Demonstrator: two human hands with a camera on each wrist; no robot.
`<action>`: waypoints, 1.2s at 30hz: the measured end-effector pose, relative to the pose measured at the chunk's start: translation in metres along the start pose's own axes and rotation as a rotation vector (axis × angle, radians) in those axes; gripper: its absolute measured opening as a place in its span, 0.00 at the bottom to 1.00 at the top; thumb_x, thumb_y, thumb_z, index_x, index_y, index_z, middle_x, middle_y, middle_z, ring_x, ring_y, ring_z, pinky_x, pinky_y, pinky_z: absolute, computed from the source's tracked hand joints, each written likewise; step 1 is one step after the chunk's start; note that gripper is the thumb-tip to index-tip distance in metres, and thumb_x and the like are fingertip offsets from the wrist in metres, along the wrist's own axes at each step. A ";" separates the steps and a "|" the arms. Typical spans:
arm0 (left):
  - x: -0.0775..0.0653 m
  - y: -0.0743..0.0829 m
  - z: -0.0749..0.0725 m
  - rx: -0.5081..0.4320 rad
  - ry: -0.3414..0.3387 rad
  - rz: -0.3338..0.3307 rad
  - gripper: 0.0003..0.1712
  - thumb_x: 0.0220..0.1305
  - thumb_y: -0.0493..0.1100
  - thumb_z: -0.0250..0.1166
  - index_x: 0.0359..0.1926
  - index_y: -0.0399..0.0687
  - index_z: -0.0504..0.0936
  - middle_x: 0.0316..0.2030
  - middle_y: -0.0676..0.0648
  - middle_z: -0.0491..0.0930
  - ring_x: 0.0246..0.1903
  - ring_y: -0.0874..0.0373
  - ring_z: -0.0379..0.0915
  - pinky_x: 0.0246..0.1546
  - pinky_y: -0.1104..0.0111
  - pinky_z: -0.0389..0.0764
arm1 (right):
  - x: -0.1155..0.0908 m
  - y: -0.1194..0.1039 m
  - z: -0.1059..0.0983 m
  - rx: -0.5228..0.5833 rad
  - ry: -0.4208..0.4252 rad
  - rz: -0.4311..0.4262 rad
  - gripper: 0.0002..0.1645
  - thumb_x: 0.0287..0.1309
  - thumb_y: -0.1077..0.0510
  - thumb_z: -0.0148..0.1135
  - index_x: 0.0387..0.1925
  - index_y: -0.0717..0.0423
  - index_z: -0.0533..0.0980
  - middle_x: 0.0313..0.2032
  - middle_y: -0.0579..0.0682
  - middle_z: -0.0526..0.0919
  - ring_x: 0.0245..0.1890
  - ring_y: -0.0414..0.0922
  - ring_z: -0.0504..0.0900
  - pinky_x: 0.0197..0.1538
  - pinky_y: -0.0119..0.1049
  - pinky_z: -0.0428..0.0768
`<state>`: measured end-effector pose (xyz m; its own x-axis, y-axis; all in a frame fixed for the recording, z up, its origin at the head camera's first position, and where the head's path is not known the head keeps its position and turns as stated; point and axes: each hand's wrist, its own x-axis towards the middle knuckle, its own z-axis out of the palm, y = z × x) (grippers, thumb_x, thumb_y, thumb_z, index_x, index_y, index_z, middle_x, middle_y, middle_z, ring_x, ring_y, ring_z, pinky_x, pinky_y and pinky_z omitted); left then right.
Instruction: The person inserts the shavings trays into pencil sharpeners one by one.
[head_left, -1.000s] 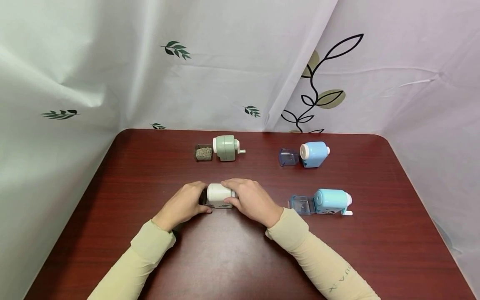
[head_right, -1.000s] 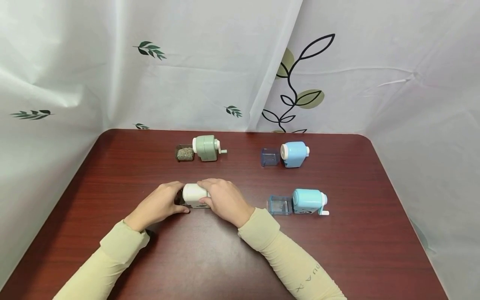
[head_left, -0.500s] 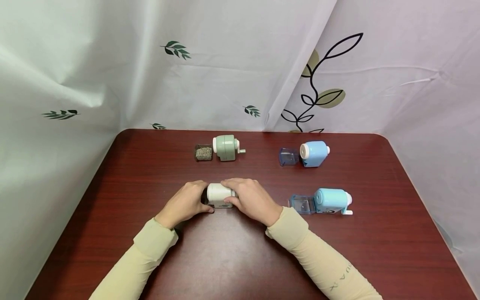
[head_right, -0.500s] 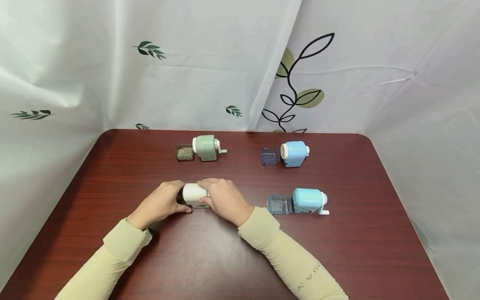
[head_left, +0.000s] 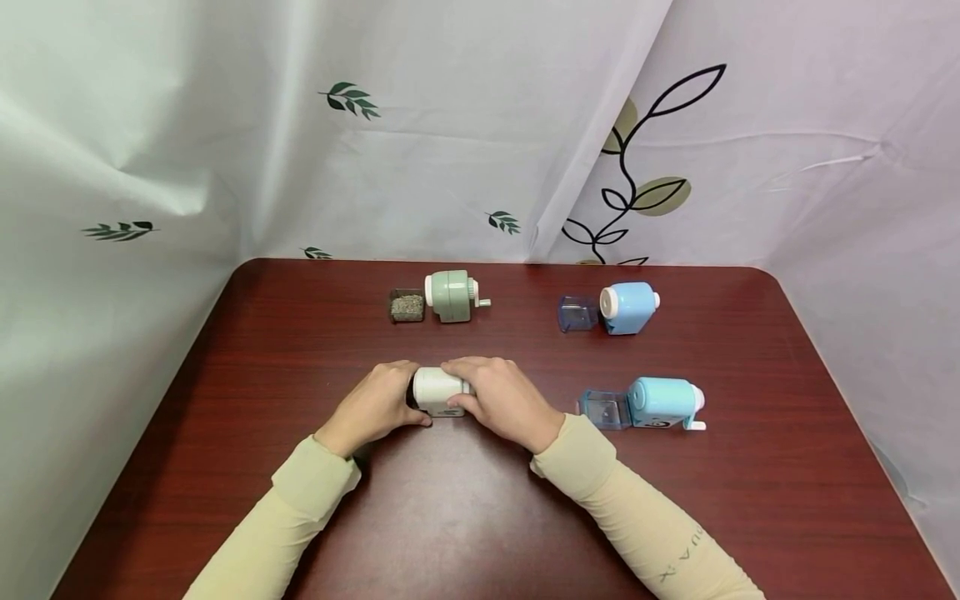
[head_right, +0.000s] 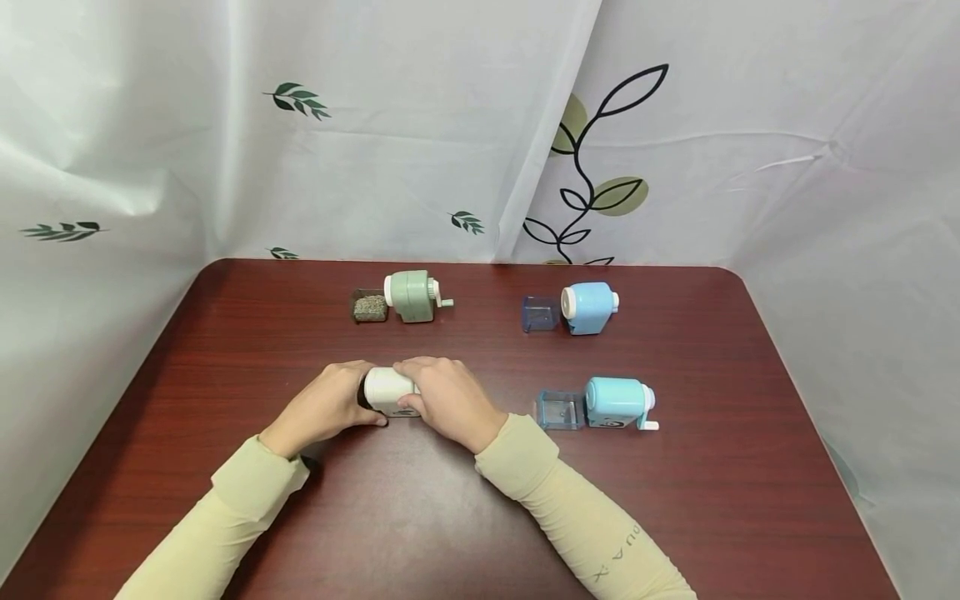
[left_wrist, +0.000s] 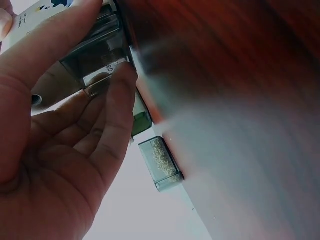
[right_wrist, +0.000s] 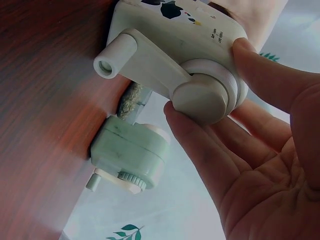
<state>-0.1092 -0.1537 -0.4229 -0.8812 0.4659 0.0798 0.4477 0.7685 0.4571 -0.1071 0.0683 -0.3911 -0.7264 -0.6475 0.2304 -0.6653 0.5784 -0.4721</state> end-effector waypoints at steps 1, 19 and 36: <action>0.000 0.000 0.000 -0.001 0.002 0.003 0.31 0.35 0.43 0.87 0.40 0.38 0.82 0.35 0.47 0.83 0.33 0.56 0.79 0.36 0.60 0.81 | 0.000 0.000 0.000 0.000 0.001 0.000 0.26 0.60 0.55 0.72 0.58 0.60 0.80 0.53 0.54 0.85 0.54 0.46 0.83 0.55 0.44 0.80; 0.002 0.005 0.001 -0.048 0.009 0.020 0.38 0.34 0.43 0.87 0.50 0.36 0.81 0.41 0.45 0.85 0.37 0.54 0.81 0.39 0.60 0.82 | 0.000 -0.001 0.001 0.013 0.004 -0.013 0.26 0.60 0.56 0.72 0.57 0.62 0.80 0.53 0.55 0.85 0.54 0.46 0.83 0.54 0.44 0.81; -0.003 0.010 0.001 -0.044 0.000 -0.106 0.47 0.36 0.45 0.87 0.57 0.37 0.75 0.47 0.42 0.83 0.39 0.50 0.81 0.41 0.55 0.81 | -0.008 -0.001 -0.013 0.055 -0.035 0.045 0.37 0.59 0.51 0.73 0.66 0.59 0.72 0.60 0.54 0.80 0.59 0.49 0.78 0.61 0.44 0.75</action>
<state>-0.1023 -0.1470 -0.4200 -0.9233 0.3830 0.0292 0.3450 0.7934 0.5016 -0.1031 0.0788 -0.3814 -0.7480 -0.6392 0.1785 -0.6212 0.5797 -0.5273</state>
